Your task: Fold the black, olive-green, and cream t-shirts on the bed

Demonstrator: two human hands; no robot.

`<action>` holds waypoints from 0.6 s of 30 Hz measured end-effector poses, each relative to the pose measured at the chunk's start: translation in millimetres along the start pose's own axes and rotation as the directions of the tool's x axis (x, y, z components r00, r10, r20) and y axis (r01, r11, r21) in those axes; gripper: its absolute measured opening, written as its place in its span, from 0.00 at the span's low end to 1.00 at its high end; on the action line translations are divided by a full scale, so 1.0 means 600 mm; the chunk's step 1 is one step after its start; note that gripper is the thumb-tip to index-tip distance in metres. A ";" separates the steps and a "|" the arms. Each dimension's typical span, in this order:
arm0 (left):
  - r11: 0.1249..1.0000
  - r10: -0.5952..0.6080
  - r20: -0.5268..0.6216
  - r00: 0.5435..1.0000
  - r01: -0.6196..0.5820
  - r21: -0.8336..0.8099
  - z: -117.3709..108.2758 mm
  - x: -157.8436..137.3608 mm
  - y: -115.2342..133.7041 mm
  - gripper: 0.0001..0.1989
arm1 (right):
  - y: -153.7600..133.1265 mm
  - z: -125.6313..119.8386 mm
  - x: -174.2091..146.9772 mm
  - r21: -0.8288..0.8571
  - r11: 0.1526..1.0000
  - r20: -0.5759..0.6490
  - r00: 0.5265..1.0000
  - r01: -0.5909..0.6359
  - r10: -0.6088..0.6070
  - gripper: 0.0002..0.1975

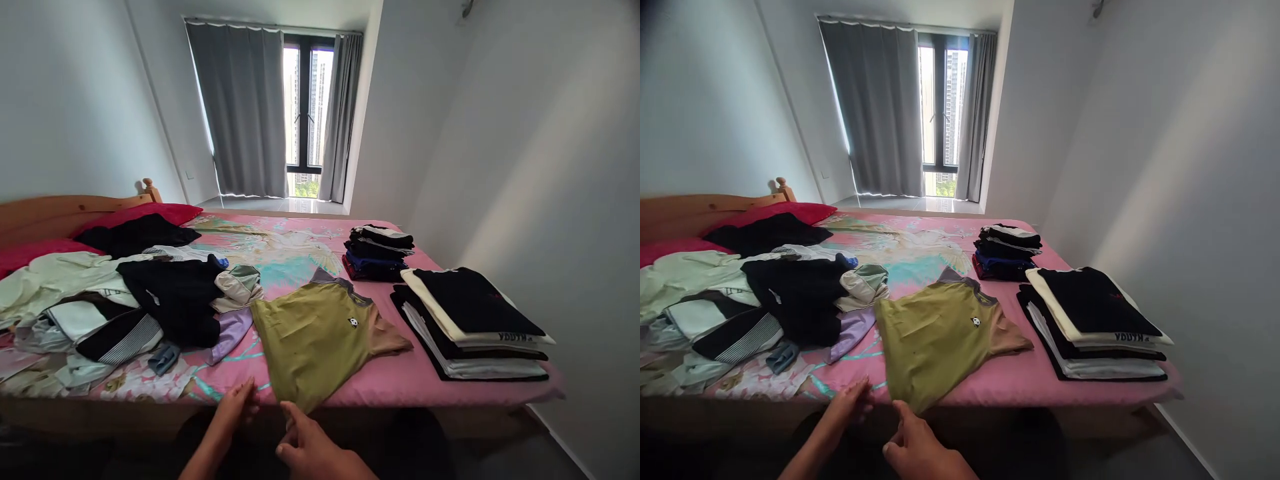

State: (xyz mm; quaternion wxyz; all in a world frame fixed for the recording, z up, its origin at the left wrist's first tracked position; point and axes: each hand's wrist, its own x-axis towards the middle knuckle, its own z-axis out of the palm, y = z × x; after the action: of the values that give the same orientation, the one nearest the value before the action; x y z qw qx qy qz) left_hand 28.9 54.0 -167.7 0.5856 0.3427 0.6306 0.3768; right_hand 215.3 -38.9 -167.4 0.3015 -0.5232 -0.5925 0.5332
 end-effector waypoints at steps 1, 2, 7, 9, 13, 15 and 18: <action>0.997 -0.074 0.040 0.996 0.074 -0.004 0.003 -0.005 -0.036 0.25 | 0.013 -0.008 -0.001 0.027 1.000 -0.010 1.000 0.002 -0.002 0.26; 0.988 -0.156 0.075 0.985 0.155 0.022 0.008 -0.009 -0.064 0.27 | 0.024 -0.020 -0.003 0.069 0.998 -0.048 0.999 -0.002 0.005 0.21; 0.963 -0.254 0.214 0.943 0.227 0.145 0.072 -0.020 -0.110 0.31 | 0.080 -0.157 -0.019 0.423 0.905 -0.510 0.814 -0.044 0.278 0.23; 0.973 -0.211 0.190 0.959 0.188 0.133 0.099 -0.024 -0.107 0.29 | 0.103 -0.223 -0.029 0.447 0.894 -0.666 0.677 0.027 0.313 0.24; 0.982 -0.177 0.079 0.981 0.170 0.087 0.125 -0.031 -0.104 0.23 | 0.138 -0.317 -0.038 0.378 0.924 -0.730 0.596 -0.054 0.334 0.24; 0.988 -0.153 0.090 0.984 0.152 0.023 0.124 -0.034 -0.103 0.20 | 0.147 -0.343 -0.031 0.355 0.927 -0.704 0.617 -0.122 0.350 0.25; 0.992 -0.115 0.129 0.985 0.121 -0.042 0.115 -0.040 -0.100 0.19 | 0.152 -0.369 -0.010 0.307 0.936 -0.690 0.638 -0.170 0.342 0.26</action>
State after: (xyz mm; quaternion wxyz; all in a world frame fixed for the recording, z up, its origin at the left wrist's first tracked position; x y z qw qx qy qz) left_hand 100.0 9.3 -210.8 0.6541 0.3132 0.6017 0.3346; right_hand 447.0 14.7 -197.3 0.4883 -0.7360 -0.2801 0.3761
